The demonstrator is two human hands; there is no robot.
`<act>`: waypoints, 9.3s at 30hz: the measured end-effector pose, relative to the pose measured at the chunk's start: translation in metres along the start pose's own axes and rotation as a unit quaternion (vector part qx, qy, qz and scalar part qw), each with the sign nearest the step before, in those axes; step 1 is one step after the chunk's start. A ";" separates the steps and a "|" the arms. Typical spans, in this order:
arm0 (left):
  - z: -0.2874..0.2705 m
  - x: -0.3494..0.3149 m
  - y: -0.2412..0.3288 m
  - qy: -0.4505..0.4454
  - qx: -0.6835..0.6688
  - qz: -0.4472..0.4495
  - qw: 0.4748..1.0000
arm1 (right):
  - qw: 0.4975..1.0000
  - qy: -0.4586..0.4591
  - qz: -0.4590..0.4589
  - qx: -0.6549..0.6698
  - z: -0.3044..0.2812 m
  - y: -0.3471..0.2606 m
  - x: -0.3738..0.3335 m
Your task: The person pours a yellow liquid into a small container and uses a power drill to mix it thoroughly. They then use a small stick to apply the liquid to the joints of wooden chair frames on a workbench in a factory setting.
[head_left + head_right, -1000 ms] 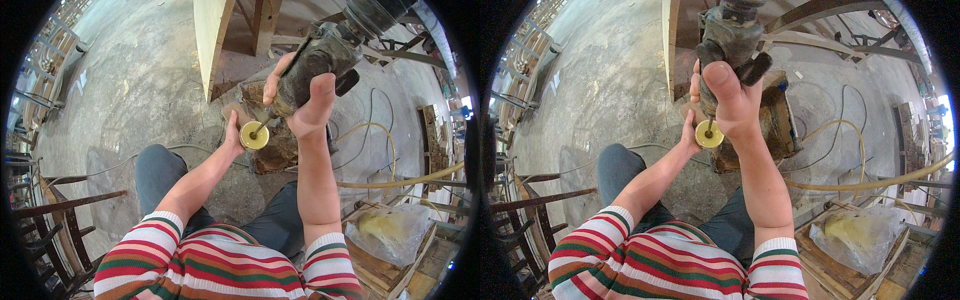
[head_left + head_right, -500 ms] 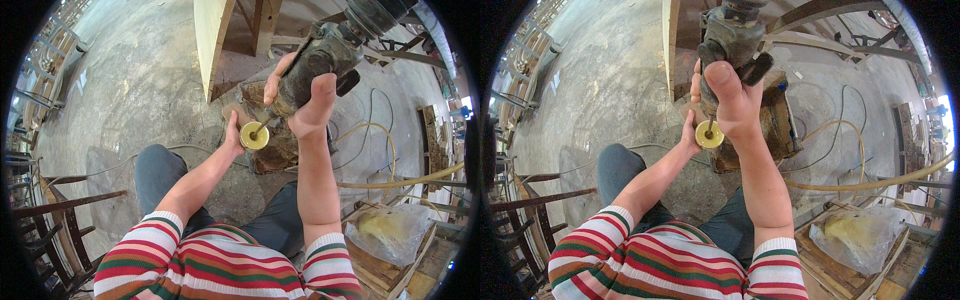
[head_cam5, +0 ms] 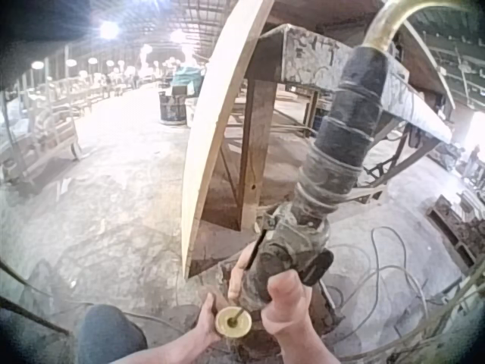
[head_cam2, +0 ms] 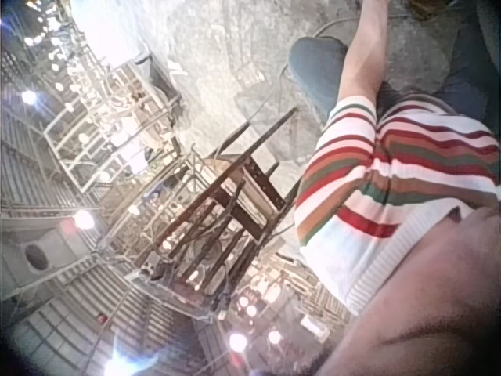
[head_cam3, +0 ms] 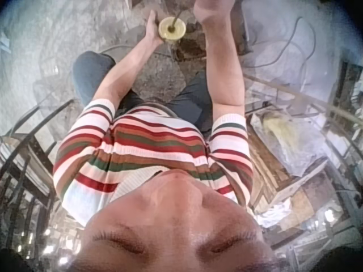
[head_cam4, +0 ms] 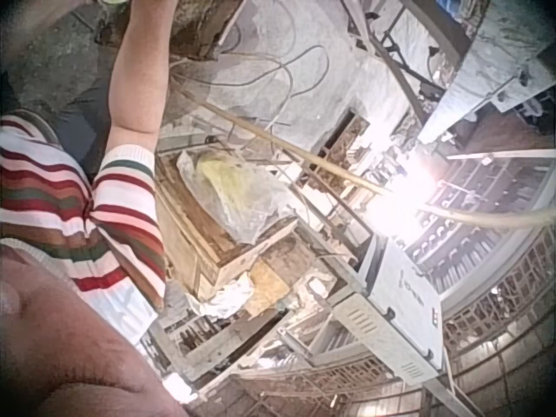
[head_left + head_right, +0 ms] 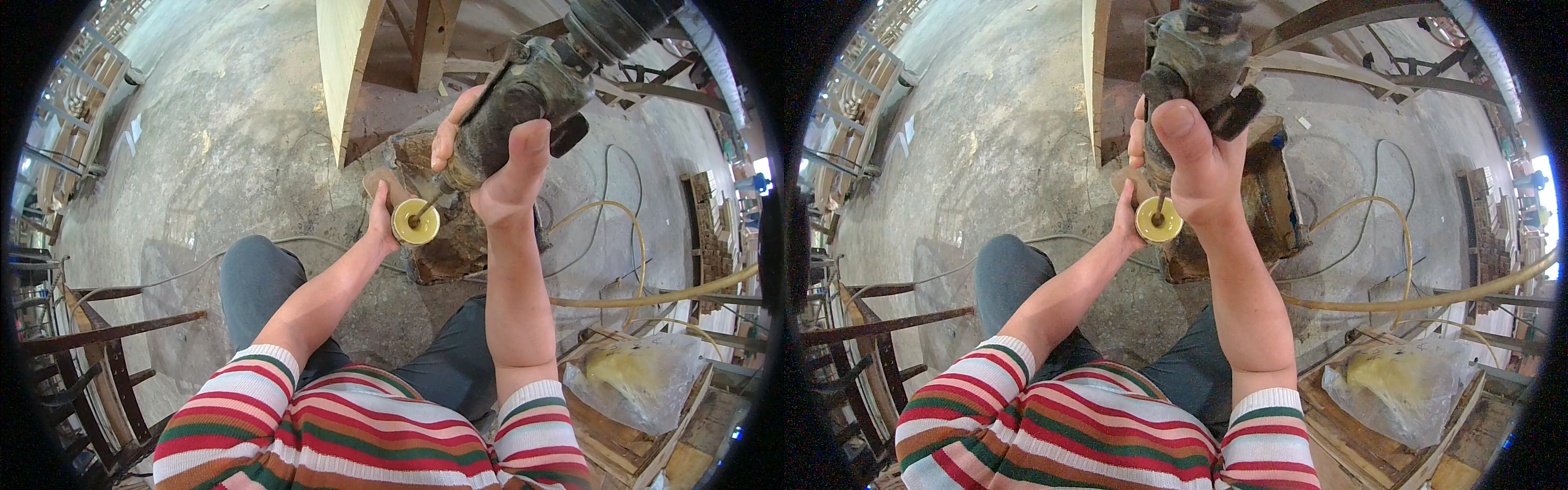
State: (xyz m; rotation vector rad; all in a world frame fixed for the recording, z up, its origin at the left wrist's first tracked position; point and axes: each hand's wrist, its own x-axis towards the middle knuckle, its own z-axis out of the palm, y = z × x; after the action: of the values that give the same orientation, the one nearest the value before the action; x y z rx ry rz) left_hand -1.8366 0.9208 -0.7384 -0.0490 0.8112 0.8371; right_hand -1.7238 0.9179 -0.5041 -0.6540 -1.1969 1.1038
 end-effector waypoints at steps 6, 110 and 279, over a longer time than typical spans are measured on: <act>0.000 -0.001 0.001 -0.022 0.012 -0.007 1.000 | 1.000 0.001 0.000 -0.001 -0.002 -0.001 0.000; -0.003 0.008 -0.002 -0.033 0.021 0.087 0.995 | 0.999 0.027 -0.040 -0.002 -0.009 -0.002 -0.001; -0.002 0.008 0.000 -0.021 -0.074 0.049 0.996 | 1.000 0.011 0.006 0.006 -0.003 -0.004 -0.009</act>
State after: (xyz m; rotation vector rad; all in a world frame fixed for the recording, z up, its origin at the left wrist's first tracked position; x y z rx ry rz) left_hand -1.8342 0.9250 -0.7450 -0.1228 0.7166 0.9864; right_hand -1.7197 0.9086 -0.5053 -0.6629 -1.1668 1.1102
